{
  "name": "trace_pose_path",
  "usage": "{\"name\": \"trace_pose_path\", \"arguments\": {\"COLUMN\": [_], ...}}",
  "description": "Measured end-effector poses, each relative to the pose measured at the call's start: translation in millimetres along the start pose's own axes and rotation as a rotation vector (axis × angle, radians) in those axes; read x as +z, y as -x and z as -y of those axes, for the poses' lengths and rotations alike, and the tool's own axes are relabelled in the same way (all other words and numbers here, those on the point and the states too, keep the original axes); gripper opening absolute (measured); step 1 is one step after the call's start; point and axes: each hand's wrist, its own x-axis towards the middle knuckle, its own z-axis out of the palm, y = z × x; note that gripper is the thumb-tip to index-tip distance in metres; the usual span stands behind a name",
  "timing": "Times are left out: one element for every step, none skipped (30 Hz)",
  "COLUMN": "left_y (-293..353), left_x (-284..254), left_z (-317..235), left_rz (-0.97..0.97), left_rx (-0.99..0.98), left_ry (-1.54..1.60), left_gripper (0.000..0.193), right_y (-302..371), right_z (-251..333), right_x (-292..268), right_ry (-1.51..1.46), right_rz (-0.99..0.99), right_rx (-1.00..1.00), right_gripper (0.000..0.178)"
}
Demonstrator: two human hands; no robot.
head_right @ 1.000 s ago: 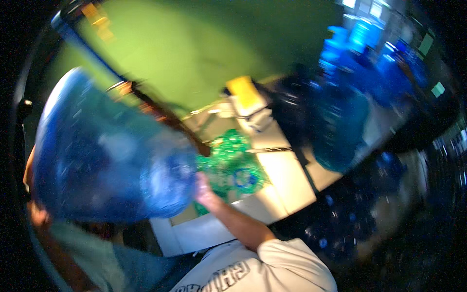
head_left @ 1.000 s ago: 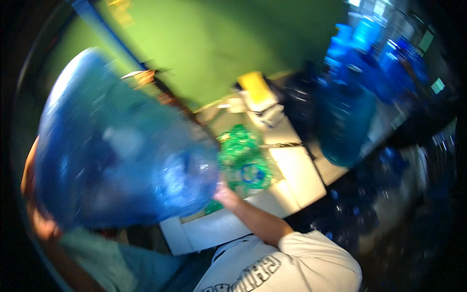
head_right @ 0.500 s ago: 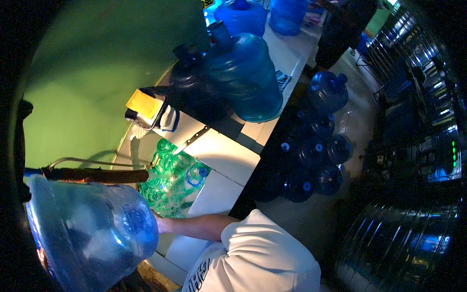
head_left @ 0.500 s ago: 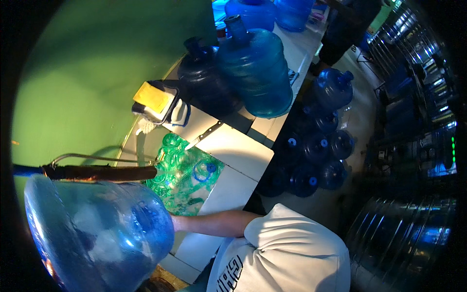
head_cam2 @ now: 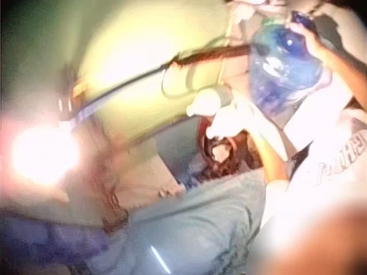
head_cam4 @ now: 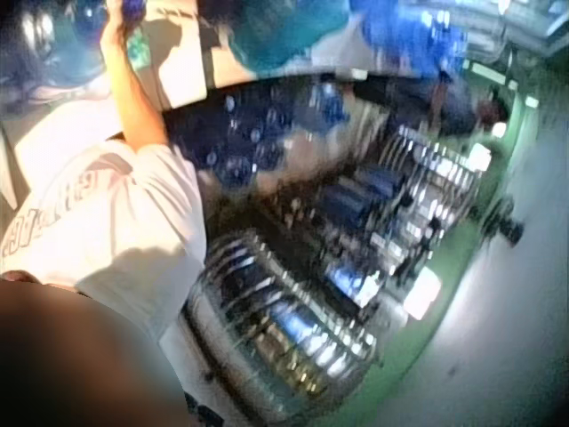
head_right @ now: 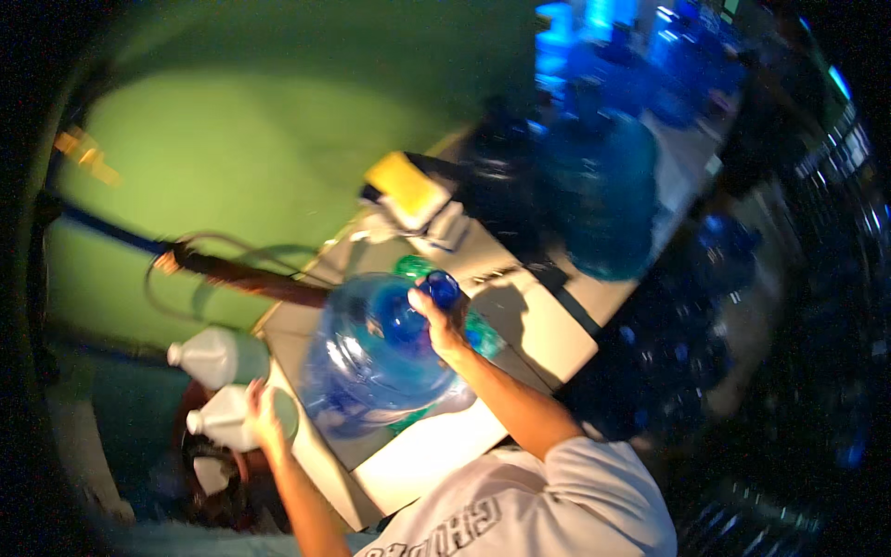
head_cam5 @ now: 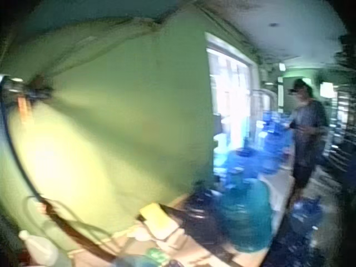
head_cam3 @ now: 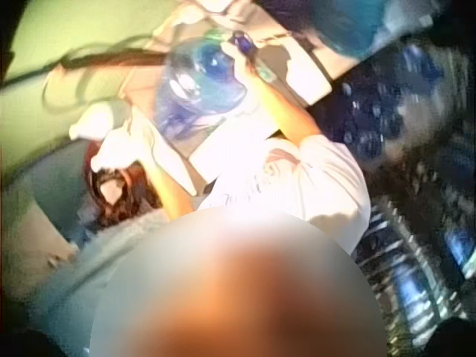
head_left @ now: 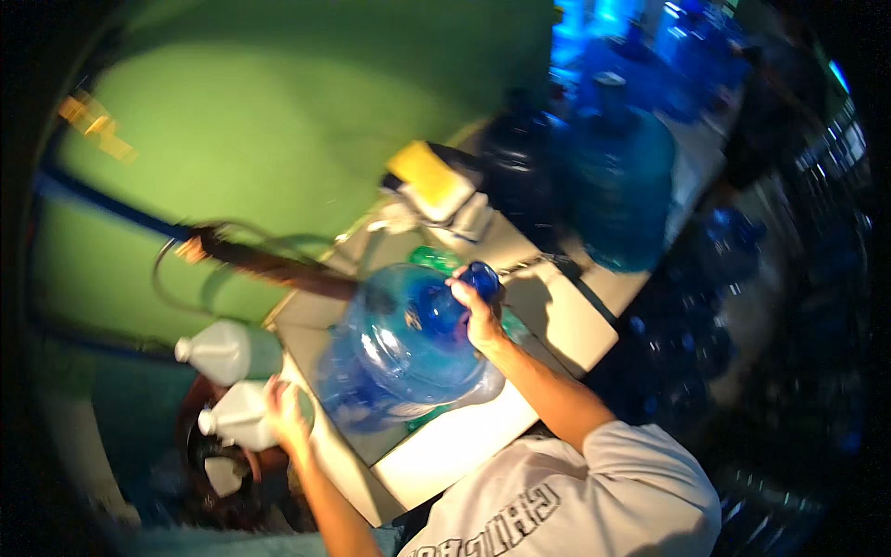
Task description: The person scrubs the interior of large water dispenser jugs using a long-handled brush and rinses them under a tap. They handle both blue and yellow jugs, repeatedly inserting the brush, rotating it, and rinsing the interior before setting the jugs aside.
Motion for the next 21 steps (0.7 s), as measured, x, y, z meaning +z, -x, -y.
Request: {"name": "trace_pose_path", "arguments": {"left_y": [-4.9, -17.4, -28.0, -36.5, -47.3, -54.9, -65.0, -72.5, -76.0, -82.2, -84.2, -89.7, -92.4, -96.4, -94.4, -91.5, -88.3, -85.0, -81.4, -77.8, -74.5], "left_x": [46.1, 81.8, 121.9, 155.9, 176.4, 187.7, 183.2, 173.7, 158.2, 140.2, 118.8, 97.2, 79.5, 59.7, 48.7, 38.1, 30.6, 25.3, 23.1, 23.7, 25.5], "left_z": [2.9, -0.8, -5.0, -12.9, -20.7, -31.0, -39.6, -50.5, -62.6, -77.5, -92.9, -111.0, -129.6, -148.1, -164.1, -177.5, -188.4, -196.2, -200.0, -200.4, -196.3], "left_rz": [0.046, 0.074, -0.002, 0.017, 0.081, 0.187, 0.289, 0.414, 0.38, 0.319, 0.299, 0.3, 0.379, 0.418, 0.429, 0.433, 0.443, 0.422, 0.429, 0.439, 0.427], "left_rx": [0.086, 0.223, 0.482, 0.496, 0.402, 0.299, 0.153, -0.152, 0.003, 0.085, 0.141, 0.262, 0.15, 0.211, 0.213, 0.291, 0.291, 0.222, 0.219, 0.236, 0.2], "left_ry": [0.328, 0.033, -0.067, -0.032, 0.071, 0.155, 0.185, 0.22, 0.314, 0.341, 0.411, 0.354, 0.487, 0.461, 0.473, 0.543, 0.572, 0.528, 0.533, 0.561, 0.533], "left_gripper": [0.072, 0.077, 0.085, 0.078, 0.067, 0.056, 0.045, 0.036, 0.028, 0.029, 0.03, 0.031, 0.032, 0.034, 0.034, 0.035, 0.034, 0.034, 0.033, 0.032, 0.03], "right_y": [5.7, 12.2, 15.9, 15.4, 17.1, 17.3, 15.9, 13.8, 10.8, 8.4, 4.0, 1.3, -3.3, -6.1, -10.1, -12.7, -15.6, -17.8, -19.3, -20.8, -21.1], "right_z": [-7.4, -17.0, -30.9, -43.5, -56.1, -66.5, -77.0, -85.4, -92.1, -97.7, -101.1, -104.7, -106.9, -110.2, -112.5, -116.0, -119.0, -122.7, -126.2, -129.6, -132.8], "right_x": [9.7, 18.3, 29.8, 38.5, 45.7, 50.0, 55.4, 58.3, 61.8, 65.5, 69.4, 74.9, 79.5, 85.8, 90.6, 95.9, 99.8, 102.8, 104.7, 105.5, 105.5], "right_ry": [0.248, 0.5, 0.541, 0.78, 0.824, 0.864, 0.794, 0.81, 0.771, 0.738, 0.849, 0.892, 0.905, 0.917, 0.801, 0.86, 0.91, 0.988, 1.031, 1.074, 1.117], "right_rz": [0.091, 0.178, 0.304, 0.372, 0.416, 0.455, 0.472, 0.531, 0.544, 0.542, 0.583, 0.581, 0.554, 0.554, 0.606, 0.577, 0.586, 0.562, 0.566, 0.568, 0.549], "right_rx": [-0.036, -0.071, -0.214, -0.471, -0.531, -0.569, -0.608, -0.486, -0.385, -0.268, -0.237, -0.141, -0.126, -0.103, -0.031, -0.086, -0.128, -0.172, -0.163, -0.154, -0.154], "right_gripper": [0.037, 0.038, 0.04, 0.041, 0.043, 0.044, 0.042, 0.043, 0.043, 0.043, 0.041, 0.042, 0.043, 0.044, 0.049, 0.051, 0.054, 0.056, 0.055, 0.054, 0.053]}}
